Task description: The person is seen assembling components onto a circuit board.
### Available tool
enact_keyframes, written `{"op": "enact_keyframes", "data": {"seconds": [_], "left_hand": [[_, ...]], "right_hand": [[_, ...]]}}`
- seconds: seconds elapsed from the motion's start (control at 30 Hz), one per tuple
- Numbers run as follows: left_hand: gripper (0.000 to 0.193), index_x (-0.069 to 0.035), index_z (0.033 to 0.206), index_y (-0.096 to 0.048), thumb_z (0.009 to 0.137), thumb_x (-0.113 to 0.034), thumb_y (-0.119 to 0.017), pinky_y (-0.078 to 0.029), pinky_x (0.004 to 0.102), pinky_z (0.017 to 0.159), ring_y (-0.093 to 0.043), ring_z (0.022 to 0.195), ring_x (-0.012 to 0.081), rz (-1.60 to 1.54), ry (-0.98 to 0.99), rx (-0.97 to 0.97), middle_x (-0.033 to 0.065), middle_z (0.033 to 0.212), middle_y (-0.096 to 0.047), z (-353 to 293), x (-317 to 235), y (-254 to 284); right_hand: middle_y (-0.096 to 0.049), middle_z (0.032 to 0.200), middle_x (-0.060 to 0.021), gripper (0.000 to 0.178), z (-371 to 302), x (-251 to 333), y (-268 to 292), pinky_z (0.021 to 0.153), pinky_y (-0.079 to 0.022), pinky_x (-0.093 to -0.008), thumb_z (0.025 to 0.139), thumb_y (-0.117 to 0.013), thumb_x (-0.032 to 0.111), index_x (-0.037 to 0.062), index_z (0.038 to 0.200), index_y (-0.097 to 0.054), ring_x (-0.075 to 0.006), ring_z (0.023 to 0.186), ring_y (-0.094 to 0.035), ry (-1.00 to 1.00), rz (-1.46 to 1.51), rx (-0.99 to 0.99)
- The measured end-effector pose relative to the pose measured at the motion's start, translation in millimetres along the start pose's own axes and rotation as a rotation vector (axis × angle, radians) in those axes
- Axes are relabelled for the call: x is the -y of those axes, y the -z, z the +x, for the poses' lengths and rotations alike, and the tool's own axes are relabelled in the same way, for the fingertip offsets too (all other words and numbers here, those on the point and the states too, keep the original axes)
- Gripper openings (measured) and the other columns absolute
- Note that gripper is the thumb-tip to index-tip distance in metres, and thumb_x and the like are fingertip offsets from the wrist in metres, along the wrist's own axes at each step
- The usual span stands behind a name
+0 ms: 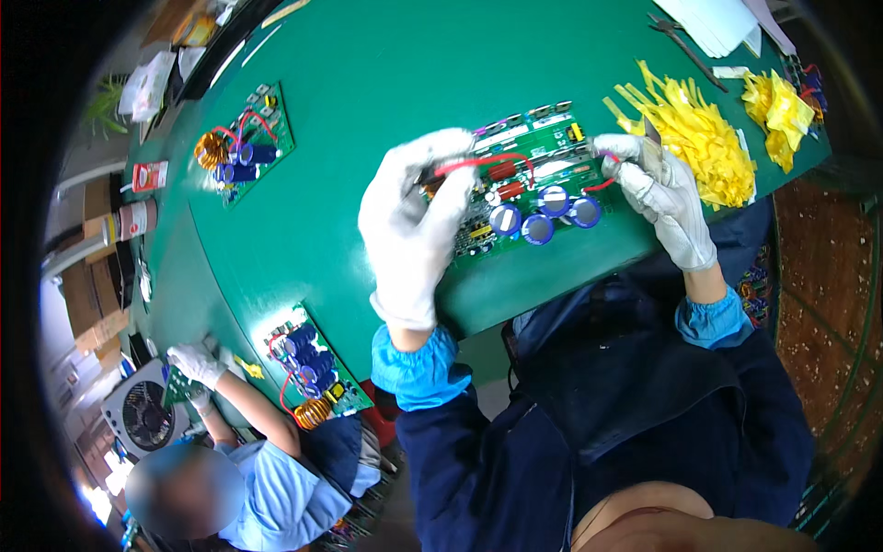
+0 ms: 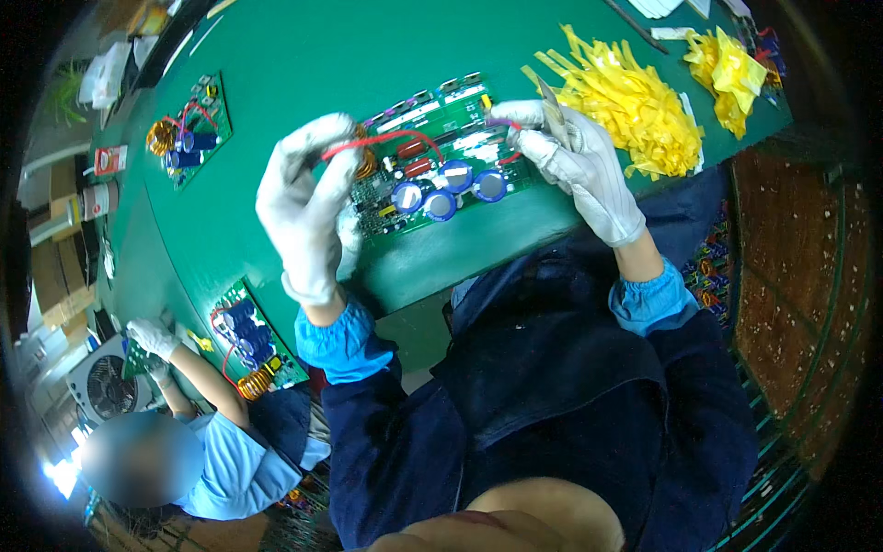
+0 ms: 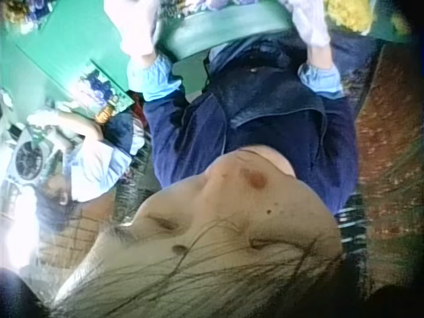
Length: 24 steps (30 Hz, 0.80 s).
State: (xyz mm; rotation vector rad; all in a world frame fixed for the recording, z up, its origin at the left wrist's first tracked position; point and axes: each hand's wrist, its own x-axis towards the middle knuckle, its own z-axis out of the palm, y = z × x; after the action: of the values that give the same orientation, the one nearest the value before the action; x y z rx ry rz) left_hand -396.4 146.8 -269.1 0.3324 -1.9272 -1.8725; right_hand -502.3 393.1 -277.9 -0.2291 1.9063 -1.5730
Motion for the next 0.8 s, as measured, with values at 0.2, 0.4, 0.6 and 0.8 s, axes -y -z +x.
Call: {"op": "enact_keyframes", "data": {"seconds": [0.2, 0.4, 0.6, 0.8], "left_hand": [[0.03, 0.007, 0.106, -0.064, 0.082, -0.007, -0.074, -0.053, 0.0346, 0.079, -0.065, 0.083, 0.0211, -0.455, 0.147, 0.182, 0.0164, 0.097, -0.068, -13, -24, -23], [0.018, 0.006, 0.089, -0.068, 0.084, -0.01, -0.074, -0.053, 0.0304, 0.072, -0.066, 0.078, 0.0184, -0.161, 0.081, 0.21, 0.0119, 0.092, -0.07, -29, -26, -67], [0.015, -0.006, 0.092, -0.071, 0.078, -0.008, -0.077, -0.05, 0.0391, 0.074, -0.061, 0.082, 0.0281, 0.523, -0.431, 0.209, 0.0086, 0.083, -0.063, -31, -40, -75], [0.022, 0.004, 0.104, -0.067, 0.097, -0.014, -0.058, -0.049, 0.0305, 0.084, -0.062, 0.095, 0.0166, 0.1, -0.056, -0.327, 0.0106, 0.101, -0.067, -35, -29, -34]], "right_hand": [[-0.05, 0.08, 0.0077, 0.024, -1, -25, -1, 0.052, -0.024, -0.0183, 0.098, -0.061, 0.025, 0.0062, 0.113, -0.065, -0.0008, 0.061, -0.034, 0.082, 0.398, 0.147], [-0.054, 0.083, 0.0054, 0.02, 0, -48, 5, 0.055, -0.032, -0.0171, 0.096, -0.065, 0.02, 0.0068, 0.11, -0.063, -0.0019, 0.064, -0.042, 0.028, 0.79, 0.282], [-0.052, 0.079, 0.0055, 0.02, -6, -46, 3, 0.052, -0.03, -0.0173, 0.096, -0.064, 0.02, 0.006, 0.111, -0.063, -0.0022, 0.061, -0.041, 0.0, 0.784, 0.225], [-0.055, 0.081, 0.0061, 0.039, -11, -43, 10, 0.051, -0.029, -0.0143, 0.095, -0.061, 0.025, 0.004, 0.128, -0.063, 0.0001, 0.063, -0.045, 0.144, 0.44, 0.074]]}}
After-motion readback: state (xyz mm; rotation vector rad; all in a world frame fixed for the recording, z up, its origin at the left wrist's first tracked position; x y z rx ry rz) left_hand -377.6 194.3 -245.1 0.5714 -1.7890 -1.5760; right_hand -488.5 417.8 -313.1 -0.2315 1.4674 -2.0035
